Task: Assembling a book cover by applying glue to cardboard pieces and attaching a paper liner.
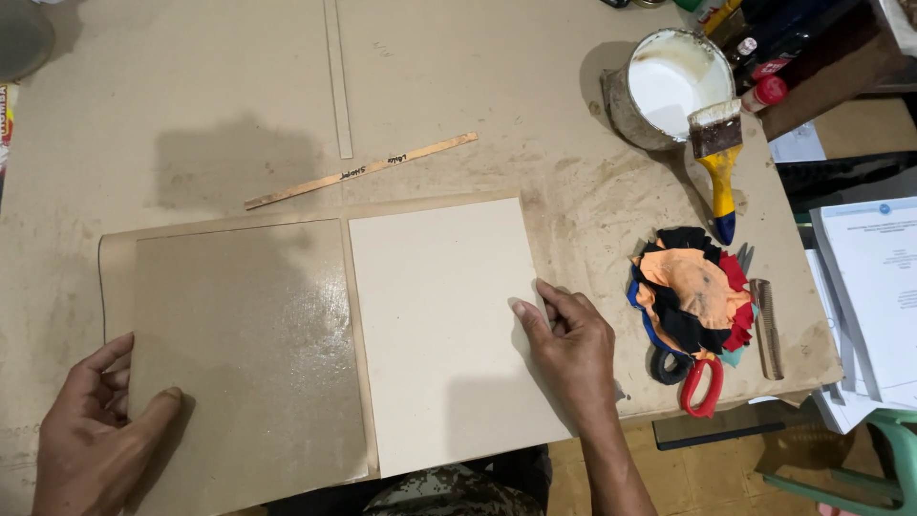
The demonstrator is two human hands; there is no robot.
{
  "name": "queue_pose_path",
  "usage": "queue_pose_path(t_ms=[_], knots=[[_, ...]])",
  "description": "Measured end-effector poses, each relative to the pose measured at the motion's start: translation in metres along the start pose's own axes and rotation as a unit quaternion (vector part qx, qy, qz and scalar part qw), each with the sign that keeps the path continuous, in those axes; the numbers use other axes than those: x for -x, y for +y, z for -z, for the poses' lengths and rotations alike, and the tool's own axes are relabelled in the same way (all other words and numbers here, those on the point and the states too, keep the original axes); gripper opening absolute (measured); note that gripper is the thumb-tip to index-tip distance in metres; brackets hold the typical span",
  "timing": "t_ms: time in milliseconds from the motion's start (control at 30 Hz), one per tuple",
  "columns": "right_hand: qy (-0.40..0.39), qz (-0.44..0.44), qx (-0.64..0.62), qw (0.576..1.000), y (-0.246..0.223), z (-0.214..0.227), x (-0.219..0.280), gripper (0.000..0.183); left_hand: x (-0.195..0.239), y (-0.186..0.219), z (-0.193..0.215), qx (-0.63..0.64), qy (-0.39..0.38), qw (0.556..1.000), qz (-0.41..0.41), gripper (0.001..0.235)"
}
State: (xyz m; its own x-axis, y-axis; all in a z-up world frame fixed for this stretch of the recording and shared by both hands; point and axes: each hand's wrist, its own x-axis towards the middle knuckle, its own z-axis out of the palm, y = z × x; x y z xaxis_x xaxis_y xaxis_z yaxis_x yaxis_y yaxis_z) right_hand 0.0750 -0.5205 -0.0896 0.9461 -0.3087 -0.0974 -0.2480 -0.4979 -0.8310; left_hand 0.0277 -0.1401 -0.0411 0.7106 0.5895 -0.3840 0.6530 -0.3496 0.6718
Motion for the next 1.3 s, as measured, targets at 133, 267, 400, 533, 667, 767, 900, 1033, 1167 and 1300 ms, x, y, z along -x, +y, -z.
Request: queue_pose_path(t_ms=[133, 267, 400, 533, 667, 767, 900, 1033, 1167, 1300], knots=[[0.010, 0.035, 0.017, 0.999, 0.004, -0.001, -0.001, 0.051, 0.002, 0.005, -0.002, 0.005, 0.000, 1.000, -0.013, 0.071], [0.015, 0.016, 0.025, 0.999, 0.006, -0.003, -0.002, 0.053, 0.007, 0.003, -0.004, 0.019, 0.017, 0.999, -0.023, 0.071], [0.022, 0.065, 0.061, 0.996, 0.019, -0.007, -0.004, 0.052, -0.003, -0.015, -0.004, 0.011, 0.013, 0.999, -0.047, 0.072], [0.037, 0.074, 0.081, 0.993, 0.023, -0.007, -0.003, 0.049, 0.002, -0.009, -0.004, 0.026, 0.018, 0.998, -0.051, 0.072], [0.020, 0.055, 0.053, 0.997, 0.009, -0.003, 0.000, 0.050, 0.028, 0.035, 0.004, 0.057, -0.004, 0.998, 0.037, 0.072], [0.014, 0.055, 0.049, 0.997, 0.016, -0.004, -0.001, 0.049, 0.016, 0.015, 0.007, 0.061, -0.009, 0.998, 0.013, 0.070], [0.019, 0.036, 0.042, 0.998, 0.014, -0.004, 0.000, 0.049, 0.018, 0.019, 0.006, 0.068, -0.009, 0.997, 0.031, 0.072], [0.022, 0.048, 0.031, 0.998, 0.018, -0.005, 0.001, 0.050, 0.014, 0.016, 0.005, 0.049, -0.006, 0.999, 0.022, 0.073], [0.018, 0.051, 0.029, 0.998, 0.020, -0.004, 0.001, 0.049, 0.014, 0.016, 0.005, 0.021, -0.005, 0.999, 0.026, 0.073], [0.012, 0.056, 0.028, 0.998, 0.028, -0.004, -0.002, 0.048, 0.002, -0.001, -0.001, 0.007, 0.003, 1.000, 0.014, 0.073]])
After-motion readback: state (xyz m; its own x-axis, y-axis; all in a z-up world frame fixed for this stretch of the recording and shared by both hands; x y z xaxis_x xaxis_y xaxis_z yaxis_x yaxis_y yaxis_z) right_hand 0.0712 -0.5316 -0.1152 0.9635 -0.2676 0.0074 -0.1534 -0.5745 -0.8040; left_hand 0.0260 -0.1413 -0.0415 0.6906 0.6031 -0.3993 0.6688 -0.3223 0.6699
